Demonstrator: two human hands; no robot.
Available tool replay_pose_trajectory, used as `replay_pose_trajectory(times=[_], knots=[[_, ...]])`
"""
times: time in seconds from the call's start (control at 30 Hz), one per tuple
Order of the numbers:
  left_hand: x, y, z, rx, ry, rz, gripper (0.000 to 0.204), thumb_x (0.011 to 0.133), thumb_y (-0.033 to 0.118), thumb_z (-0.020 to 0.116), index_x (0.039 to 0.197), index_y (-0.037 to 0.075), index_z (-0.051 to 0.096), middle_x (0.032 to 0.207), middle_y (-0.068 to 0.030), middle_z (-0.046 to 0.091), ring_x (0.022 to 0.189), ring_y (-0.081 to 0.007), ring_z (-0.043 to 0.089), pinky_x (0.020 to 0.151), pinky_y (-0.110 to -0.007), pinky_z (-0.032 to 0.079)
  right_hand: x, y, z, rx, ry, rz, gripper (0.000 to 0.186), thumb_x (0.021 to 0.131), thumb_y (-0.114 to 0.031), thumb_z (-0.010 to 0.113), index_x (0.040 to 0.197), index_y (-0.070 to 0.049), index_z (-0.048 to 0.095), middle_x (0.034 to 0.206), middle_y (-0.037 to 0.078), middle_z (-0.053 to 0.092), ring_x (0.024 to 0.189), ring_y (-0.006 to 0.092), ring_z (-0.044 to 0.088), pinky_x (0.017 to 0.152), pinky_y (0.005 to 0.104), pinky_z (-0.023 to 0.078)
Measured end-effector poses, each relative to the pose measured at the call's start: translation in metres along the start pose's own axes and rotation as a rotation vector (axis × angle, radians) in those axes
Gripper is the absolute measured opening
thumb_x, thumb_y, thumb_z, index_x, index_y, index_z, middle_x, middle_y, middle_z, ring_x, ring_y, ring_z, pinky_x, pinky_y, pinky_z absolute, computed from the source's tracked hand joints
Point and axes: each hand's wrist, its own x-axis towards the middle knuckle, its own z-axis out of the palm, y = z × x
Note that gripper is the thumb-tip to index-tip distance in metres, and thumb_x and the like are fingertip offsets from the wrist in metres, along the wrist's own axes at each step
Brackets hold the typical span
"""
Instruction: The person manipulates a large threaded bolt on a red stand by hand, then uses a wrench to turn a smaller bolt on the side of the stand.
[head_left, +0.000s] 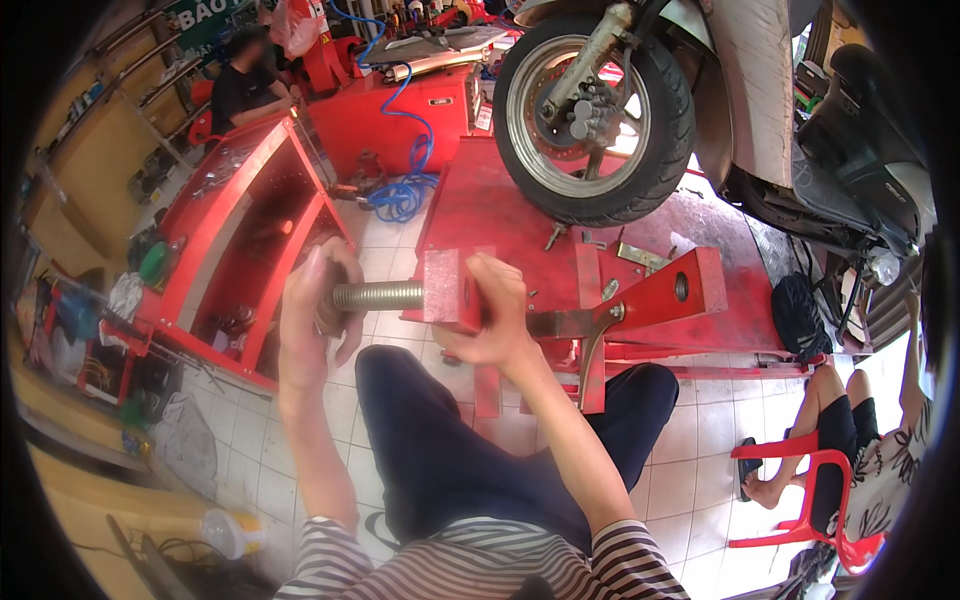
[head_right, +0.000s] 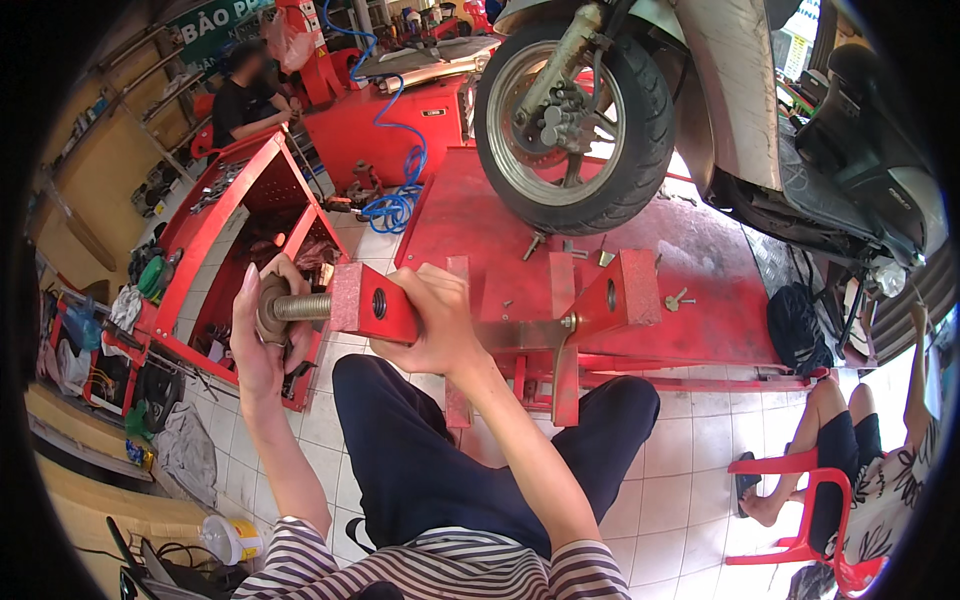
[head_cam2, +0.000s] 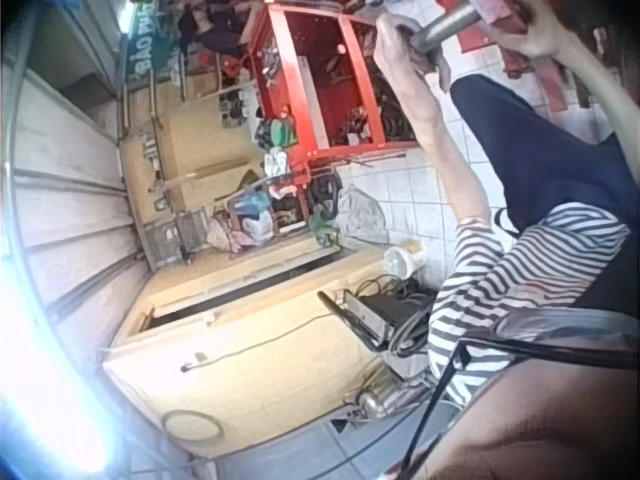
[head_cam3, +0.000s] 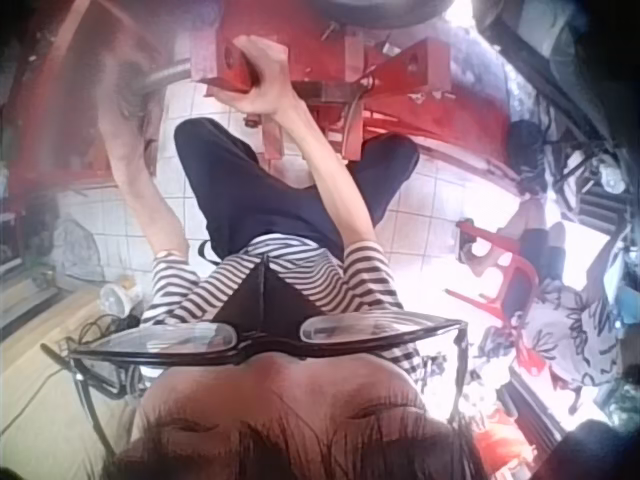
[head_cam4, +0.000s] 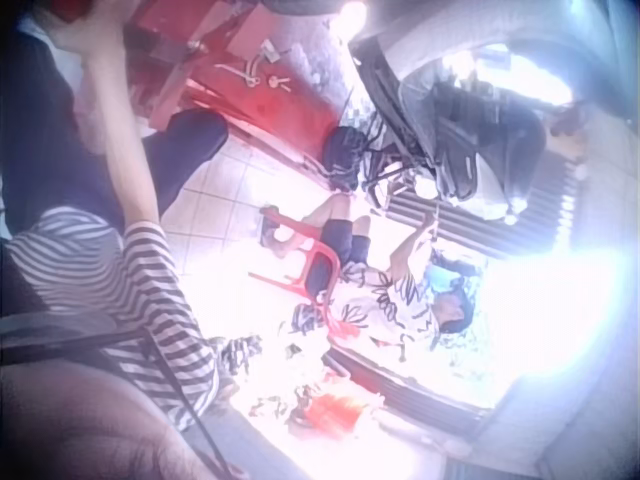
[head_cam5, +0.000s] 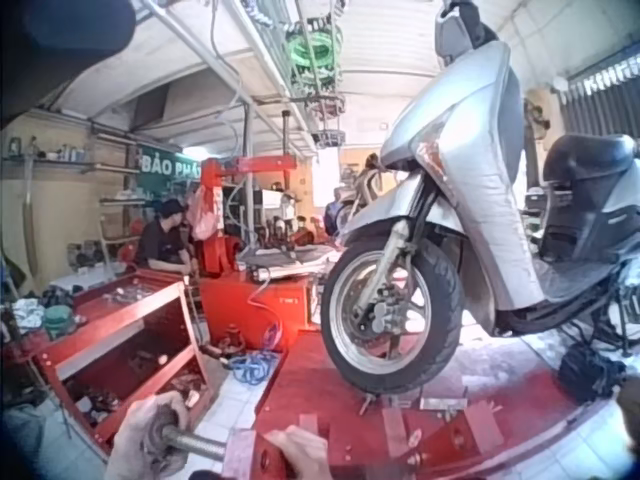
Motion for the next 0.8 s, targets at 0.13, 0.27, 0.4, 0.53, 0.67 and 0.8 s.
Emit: replay_pose_trajectory(times=[0.13, 0.27, 0.4, 0.53, 0.67, 0.8], knots=[[0.001, -0.006, 0.018, 0.199, 0.053, 0.380, 0.050, 0.088, 0.046, 0.063, 0.109, 0.002, 0.053, 0.096, -0.0077, 0.054, 0.068, -0.0119, 0.056, 0.057, -0.023, 0.044, 0.000, -0.001, -0.002, -0.022, 0.003, 0.007, 0.041, 0.053, -0.018, 0.077, 0.087, -0.006, 0.058, 0.064, 0.007, 0.052, 0.057, 0.0251, 0.049, 0.055, 0.0352, 0.038], [0.005, -0.014, 0.003, 0.428, 0.050, 0.665, 0.052, 0.077, 0.033, 0.079, 0.108, 0.001, 0.052, 0.102, -0.0095, 0.055, 0.077, -0.0120, 0.056, 0.066, -0.024, 0.049, 0.002, -0.004, -0.002, -0.014, -0.018, 0.007, 0.040, 0.053, -0.018, 0.077, 0.086, -0.006, 0.057, 0.064, 0.007, 0.052, 0.057, 0.0249, 0.049, 0.055, 0.0351, 0.038], [-0.001, -0.005, 0.008, 0.229, 0.080, 0.300, 0.035, 0.087, 0.029, 0.063, 0.096, -0.003, 0.051, 0.083, -0.0081, 0.054, 0.053, -0.0069, 0.047, 0.042, -0.019, 0.034, -0.001, -0.001, -0.002, 0.008, -0.016, 0.006, 0.039, 0.054, -0.017, 0.076, 0.086, -0.006, 0.057, 0.063, 0.006, 0.052, 0.057, 0.0247, 0.048, 0.055, 0.0352, 0.039], [-0.001, 0.000, 0.022, 0.112, 0.245, 0.195, 0.035, 0.087, 0.030, 0.065, 0.099, -0.002, 0.057, 0.078, -0.0077, 0.056, 0.050, -0.0114, 0.051, 0.045, -0.024, 0.040, 0.000, 0.000, -0.001, 0.020, -0.008, 0.013, 0.038, 0.053, -0.016, 0.074, 0.084, -0.004, 0.056, 0.064, 0.008, 0.051, 0.056, 0.0267, 0.048, 0.055, 0.0353, 0.039], [0.000, -0.008, 0.022, 0.208, 0.091, 0.499, 0.062, 0.076, 0.035, 0.081, 0.117, -0.003, 0.052, 0.099, -0.0093, 0.059, 0.081, -0.0169, 0.062, 0.075, -0.031, 0.053, 0.000, -0.001, 0.001, 0.012, 0.014, -0.009, 0.038, 0.052, -0.016, 0.074, 0.084, -0.004, 0.056, 0.065, 0.008, 0.051, 0.057, 0.0270, 0.049, 0.056, 0.0351, 0.039], [0.004, -0.021, 0.005, 0.413, 0.132, 0.726, 0.052, 0.074, 0.028, 0.081, 0.106, -0.005, 0.058, 0.099, -0.0113, 0.061, 0.075, -0.0170, 0.064, 0.067, -0.030, 0.054, -0.001, -0.003, 0.002, 0.016, -0.014, 0.039, 0.039, 0.053, -0.017, 0.076, 0.086, -0.007, 0.057, 0.065, 0.007, 0.051, 0.058, 0.0261, 0.050, 0.056, 0.0356, 0.040]])
